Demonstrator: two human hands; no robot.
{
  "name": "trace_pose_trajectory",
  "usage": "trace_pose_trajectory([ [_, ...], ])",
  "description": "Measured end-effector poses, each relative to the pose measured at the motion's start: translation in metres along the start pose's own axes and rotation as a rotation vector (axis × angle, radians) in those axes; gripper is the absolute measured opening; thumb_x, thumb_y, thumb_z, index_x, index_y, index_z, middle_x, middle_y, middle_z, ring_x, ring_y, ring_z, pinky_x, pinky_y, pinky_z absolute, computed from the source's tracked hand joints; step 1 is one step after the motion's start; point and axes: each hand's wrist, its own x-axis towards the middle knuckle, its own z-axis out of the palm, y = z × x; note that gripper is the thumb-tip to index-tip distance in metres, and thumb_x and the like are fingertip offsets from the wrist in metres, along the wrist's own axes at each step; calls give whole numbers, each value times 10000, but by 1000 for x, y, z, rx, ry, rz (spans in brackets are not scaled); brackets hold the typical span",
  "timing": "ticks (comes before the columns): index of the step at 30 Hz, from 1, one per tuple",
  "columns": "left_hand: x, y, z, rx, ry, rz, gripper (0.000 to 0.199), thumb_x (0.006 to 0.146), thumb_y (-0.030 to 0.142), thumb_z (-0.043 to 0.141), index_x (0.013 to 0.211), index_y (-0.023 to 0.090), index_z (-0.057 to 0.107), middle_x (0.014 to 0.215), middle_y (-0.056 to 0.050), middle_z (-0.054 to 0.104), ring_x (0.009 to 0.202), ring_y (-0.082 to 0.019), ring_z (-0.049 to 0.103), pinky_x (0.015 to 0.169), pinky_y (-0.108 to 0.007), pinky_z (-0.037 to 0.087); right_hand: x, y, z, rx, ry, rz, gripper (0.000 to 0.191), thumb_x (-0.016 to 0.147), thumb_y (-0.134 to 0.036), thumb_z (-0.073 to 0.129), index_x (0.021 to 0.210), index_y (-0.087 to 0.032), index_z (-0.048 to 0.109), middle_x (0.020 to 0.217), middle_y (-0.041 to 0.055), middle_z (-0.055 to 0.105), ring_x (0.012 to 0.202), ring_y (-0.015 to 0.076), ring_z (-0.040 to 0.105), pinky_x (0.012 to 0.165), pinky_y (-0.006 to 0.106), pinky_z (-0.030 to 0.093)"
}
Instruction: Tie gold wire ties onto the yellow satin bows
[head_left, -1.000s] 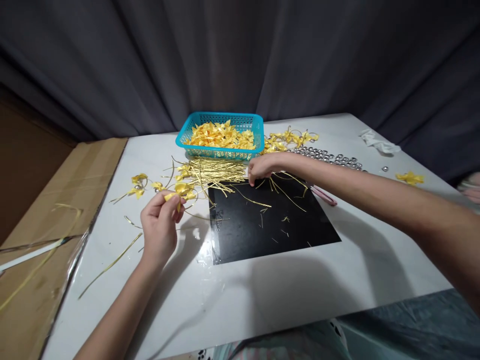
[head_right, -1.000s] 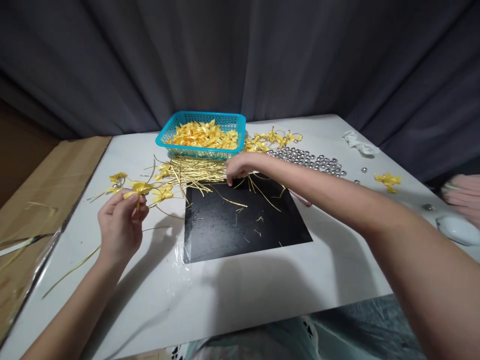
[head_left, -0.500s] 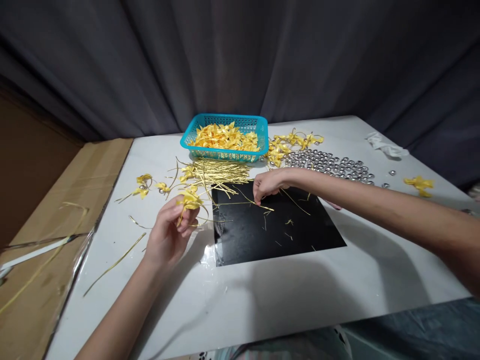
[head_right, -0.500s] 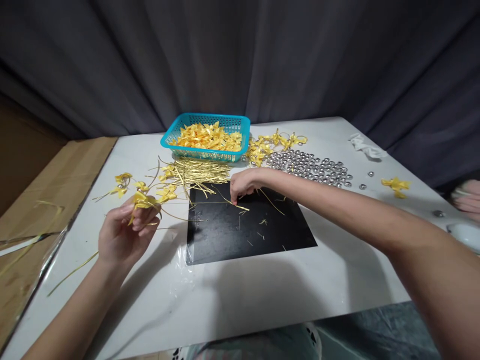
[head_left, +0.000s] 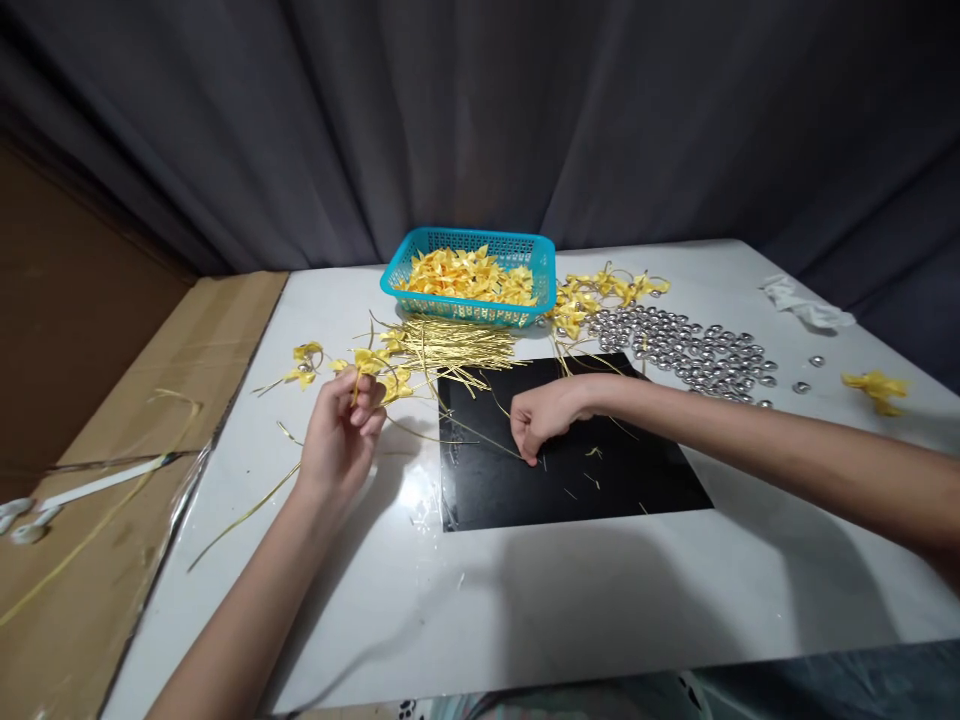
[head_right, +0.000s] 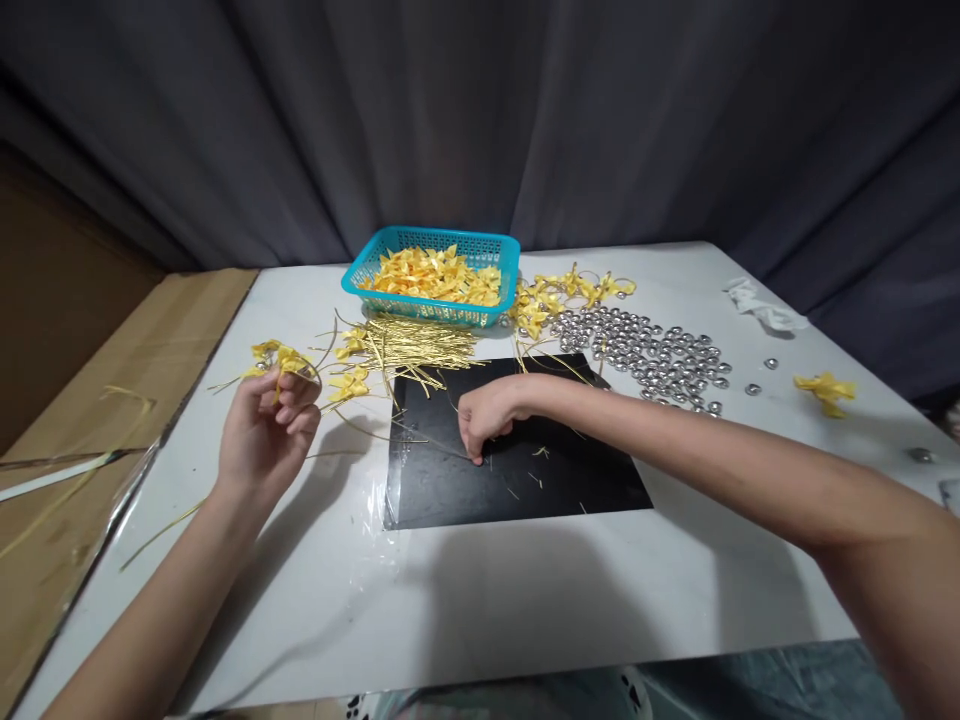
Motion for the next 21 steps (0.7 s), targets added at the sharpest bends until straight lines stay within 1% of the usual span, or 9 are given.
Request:
trace_pose_trajectory([
  [3,-11,-1,-1,133,-187,-30,191,578,228,669,495,165,509,446,76,352,377,-29,248,314,-123,216,2,1,-9,-50,69,20,89,650,-193,652,678,-108,647,456,-69,345,428,50,257,432,225,161],
  [8,-35,-17,2,671,-775,-219,167,682,258,638,547,171,595,534,5,496,476,-97,412,433,-215,308,9,-13,-38,-111,293,39,115,666,-206,667,687,-102,623,522,-32,414,479,67,315,449,224,202],
  [9,-38,-22,4,776,-850,-245,170,706,259,618,564,168,599,553,4,495,489,-99,403,444,-222,296,7,-19,-44,-112,338,35,129,680,-223,661,715,-104,623,537,-28,418,486,70,320,450,223,210],
  [11,-41,-34,8,918,-902,-255,196,743,256,574,570,165,585,551,20,456,498,-97,371,447,-224,262,-3,-32,-56,-99,425,18,168,719,-267,636,789,-115,628,552,-25,406,490,76,319,450,223,221],
  [12,-40,-40,9,956,-884,-257,200,744,240,561,559,163,577,535,30,438,493,-94,358,446,-223,249,-11,-38,-59,-89,473,-1,173,740,-277,618,823,-127,631,555,-27,397,491,78,321,453,222,230],
  [14,-33,-50,9,942,-751,-256,177,725,220,564,561,158,586,512,33,459,473,-91,363,440,-218,246,-33,-51,-61,-32,612,-85,163,760,-288,605,836,-148,643,544,-32,366,482,79,302,451,223,221],
  [16,-24,-56,6,856,-539,-187,140,694,206,588,564,156,606,508,25,494,477,-98,399,444,-216,270,-57,-61,-54,3,663,-211,125,774,-266,594,789,-154,649,538,-32,361,478,71,277,450,222,198],
  [18,-15,-57,1,805,-402,-120,152,707,217,571,569,162,600,497,32,474,459,-93,380,433,-215,259,-78,-67,-39,24,621,-303,91,781,-207,571,753,-157,642,530,-35,388,467,64,284,444,220,205],
  [21,-7,-53,-5,758,-301,-56,186,742,250,547,578,168,574,490,45,438,429,-82,340,422,-218,243,-98,-67,-5,76,475,-329,118,786,-154,530,695,-159,605,492,-46,389,435,59,303,421,213,230],
])
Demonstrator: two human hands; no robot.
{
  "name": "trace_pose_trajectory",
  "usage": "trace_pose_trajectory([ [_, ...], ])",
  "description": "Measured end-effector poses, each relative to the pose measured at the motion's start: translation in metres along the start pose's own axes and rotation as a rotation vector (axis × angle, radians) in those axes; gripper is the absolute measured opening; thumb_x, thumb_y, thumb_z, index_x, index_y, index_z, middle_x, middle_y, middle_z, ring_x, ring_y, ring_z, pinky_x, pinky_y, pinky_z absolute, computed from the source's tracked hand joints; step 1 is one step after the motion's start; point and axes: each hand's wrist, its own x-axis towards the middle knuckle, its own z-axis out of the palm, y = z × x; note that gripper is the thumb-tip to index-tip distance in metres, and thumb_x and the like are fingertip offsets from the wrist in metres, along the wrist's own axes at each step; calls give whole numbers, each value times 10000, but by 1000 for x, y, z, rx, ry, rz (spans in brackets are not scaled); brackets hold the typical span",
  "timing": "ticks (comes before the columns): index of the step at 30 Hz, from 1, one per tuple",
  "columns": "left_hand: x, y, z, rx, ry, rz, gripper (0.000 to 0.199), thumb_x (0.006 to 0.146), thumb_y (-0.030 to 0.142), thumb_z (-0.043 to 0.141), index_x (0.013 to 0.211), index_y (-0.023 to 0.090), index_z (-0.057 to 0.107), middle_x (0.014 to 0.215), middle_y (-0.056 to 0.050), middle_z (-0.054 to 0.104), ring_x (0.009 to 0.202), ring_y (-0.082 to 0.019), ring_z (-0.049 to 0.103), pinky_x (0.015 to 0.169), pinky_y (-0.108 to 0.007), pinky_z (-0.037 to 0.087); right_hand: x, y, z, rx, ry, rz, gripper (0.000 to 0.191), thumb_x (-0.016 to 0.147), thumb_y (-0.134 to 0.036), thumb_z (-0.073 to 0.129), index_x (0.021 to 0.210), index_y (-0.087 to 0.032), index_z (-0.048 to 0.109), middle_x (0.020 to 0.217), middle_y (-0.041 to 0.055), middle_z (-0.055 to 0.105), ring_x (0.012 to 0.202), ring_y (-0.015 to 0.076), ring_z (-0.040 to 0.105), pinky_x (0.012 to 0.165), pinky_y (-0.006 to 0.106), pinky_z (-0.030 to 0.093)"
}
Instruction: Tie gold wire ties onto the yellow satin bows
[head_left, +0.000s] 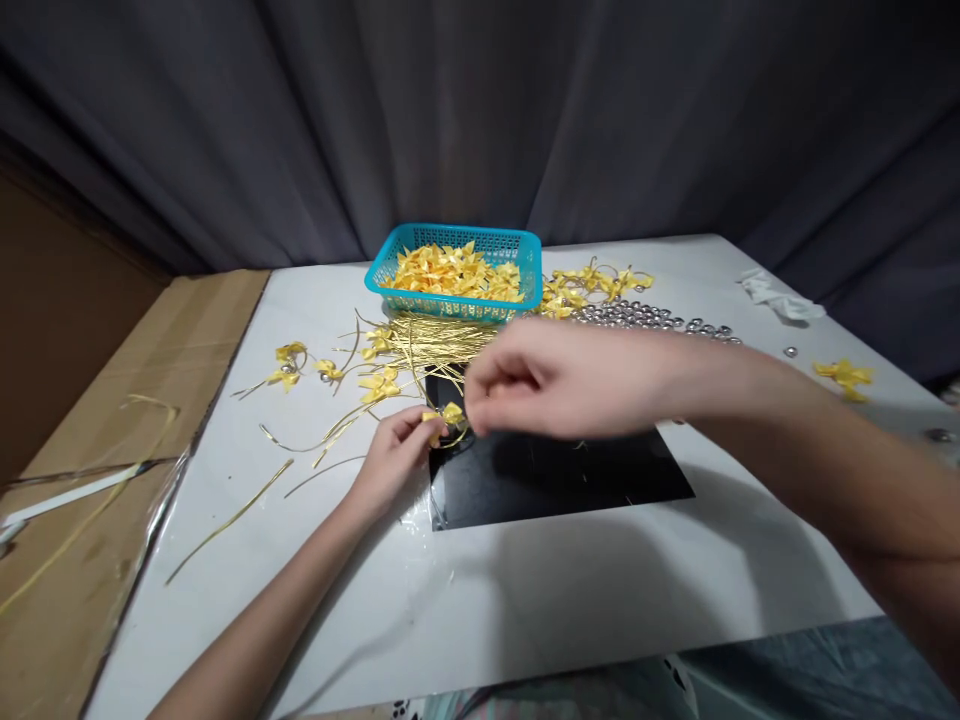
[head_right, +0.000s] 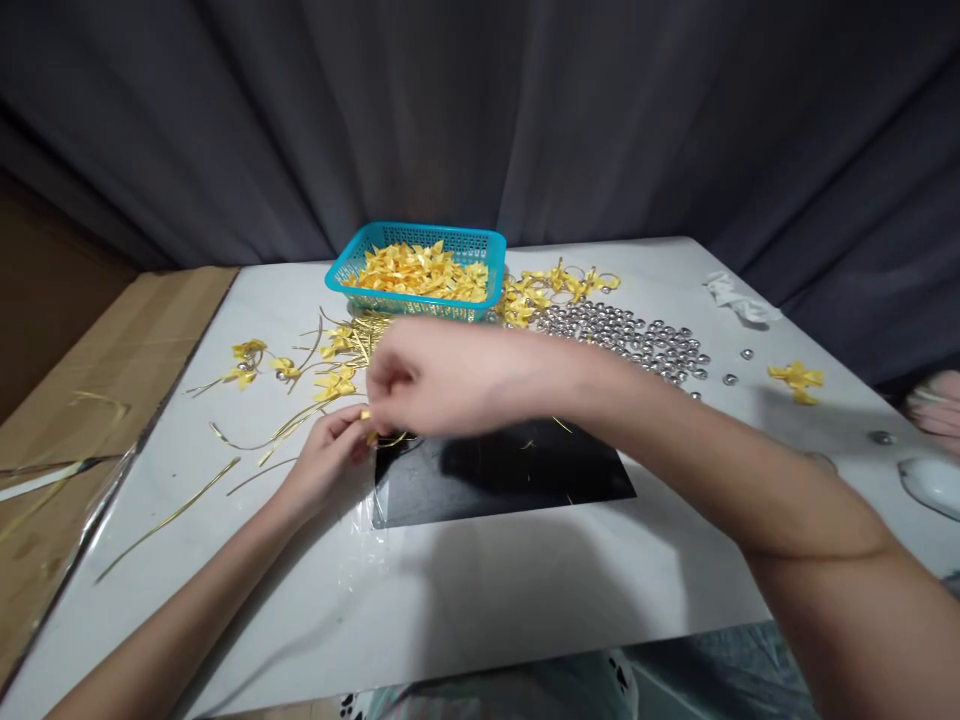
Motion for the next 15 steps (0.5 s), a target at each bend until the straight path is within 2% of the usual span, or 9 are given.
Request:
trace_pose_trajectory([
  [3,1,0,-6,-45,80,25,206,770,268,544,591,168,570,509,44,444,430,-75,348,430,-215,263,-22,5,29,16,-134,16,159,743,-86,503,608,-165,530,491,-58,368,440,56,282,419,200,240],
  [5,1,1,-7,-86,130,26,200,775,264,553,602,166,575,533,40,462,440,-70,360,430,-208,273,-31,12,48,-5,-171,-35,159,709,-45,498,605,-165,513,530,-52,434,479,59,344,465,194,284],
  [7,1,1,-7,-141,170,13,188,766,263,571,606,164,581,541,38,469,446,-66,362,423,-196,278,-38,20,64,-25,-168,-52,141,703,-56,489,630,-169,528,594,-28,514,558,83,434,520,207,317],
  [10,1,4,-7,-218,206,-6,183,746,274,585,601,164,582,542,38,471,440,-60,350,409,-181,286,-44,34,80,-4,-152,-2,149,737,-85,474,664,-171,570,666,4,577,675,119,511,590,213,354],
  [13,1,8,-9,-271,251,-11,161,720,276,598,606,163,579,555,41,475,430,-52,333,392,-167,284,-48,52,85,57,-126,73,167,772,-102,475,734,-158,627,727,26,622,685,125,544,617,210,387],
  [15,3,9,-12,-295,286,-9,149,703,268,609,606,159,579,551,46,467,428,-47,323,389,-155,284,-53,66,86,69,-64,70,217,820,-133,446,769,-146,656,741,40,642,674,127,555,618,214,398],
])
